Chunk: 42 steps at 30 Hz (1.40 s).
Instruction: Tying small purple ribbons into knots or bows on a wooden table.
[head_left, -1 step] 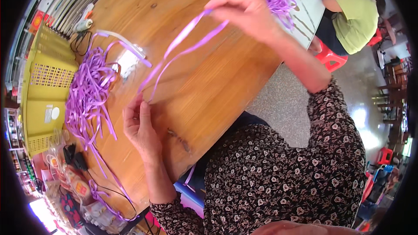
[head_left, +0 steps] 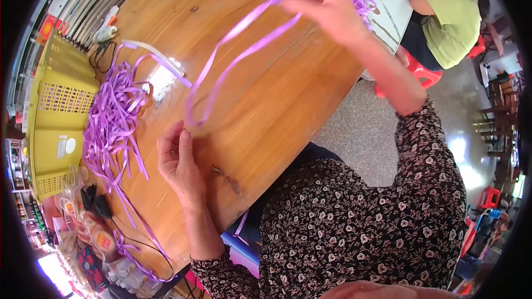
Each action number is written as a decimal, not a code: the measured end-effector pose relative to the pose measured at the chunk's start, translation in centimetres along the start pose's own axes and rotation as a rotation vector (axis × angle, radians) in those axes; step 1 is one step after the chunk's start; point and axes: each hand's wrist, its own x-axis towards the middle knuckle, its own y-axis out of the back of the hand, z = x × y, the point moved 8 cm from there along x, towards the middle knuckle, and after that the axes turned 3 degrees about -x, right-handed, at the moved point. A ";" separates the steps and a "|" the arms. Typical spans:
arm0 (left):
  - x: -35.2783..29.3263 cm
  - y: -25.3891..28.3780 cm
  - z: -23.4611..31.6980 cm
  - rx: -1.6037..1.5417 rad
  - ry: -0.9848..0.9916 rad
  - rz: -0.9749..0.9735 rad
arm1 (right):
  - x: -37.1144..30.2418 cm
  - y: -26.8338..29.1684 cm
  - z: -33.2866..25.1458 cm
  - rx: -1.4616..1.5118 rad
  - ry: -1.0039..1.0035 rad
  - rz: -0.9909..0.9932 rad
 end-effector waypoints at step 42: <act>0.5 -1.8 2.9 0.485 -0.453 0.018 | 4.8 -39.6 -5.1 -0.522 0.753 -0.571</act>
